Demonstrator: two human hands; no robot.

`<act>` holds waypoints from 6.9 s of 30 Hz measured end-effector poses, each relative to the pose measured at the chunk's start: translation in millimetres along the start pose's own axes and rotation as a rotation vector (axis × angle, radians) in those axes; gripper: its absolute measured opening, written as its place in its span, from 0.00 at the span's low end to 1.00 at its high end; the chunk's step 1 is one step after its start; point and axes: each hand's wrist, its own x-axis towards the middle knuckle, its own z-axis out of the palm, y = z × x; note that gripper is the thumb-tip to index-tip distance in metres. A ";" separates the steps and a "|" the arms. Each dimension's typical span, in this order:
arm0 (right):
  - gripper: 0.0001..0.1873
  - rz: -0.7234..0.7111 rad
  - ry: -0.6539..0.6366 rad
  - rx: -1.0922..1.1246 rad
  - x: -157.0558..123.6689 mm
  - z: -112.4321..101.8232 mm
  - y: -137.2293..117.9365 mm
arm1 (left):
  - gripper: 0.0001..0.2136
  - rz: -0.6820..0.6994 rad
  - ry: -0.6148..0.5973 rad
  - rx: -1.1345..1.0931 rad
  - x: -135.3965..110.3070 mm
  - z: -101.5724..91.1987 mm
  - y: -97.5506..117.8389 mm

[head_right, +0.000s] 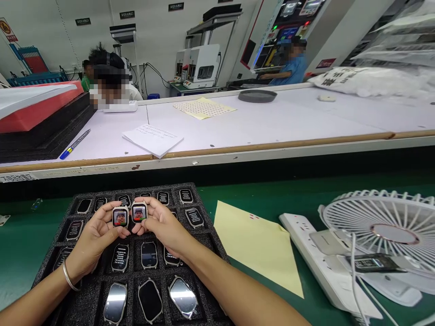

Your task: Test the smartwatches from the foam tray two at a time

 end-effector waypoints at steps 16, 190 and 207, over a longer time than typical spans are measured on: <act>0.24 -0.014 -0.001 -0.003 0.0 -0.5 0.0 | 0.28 -0.009 0.004 0.000 -0.6 -0.1 1.3; 0.25 -0.033 -0.066 -0.039 0.3 -3.6 1.8 | 0.21 0.092 -0.063 0.056 2.7 -6.8 -5.6; 0.16 -0.053 0.010 -0.143 0.9 -4.0 4.3 | 0.15 0.055 -0.056 0.058 0.2 -4.7 -2.0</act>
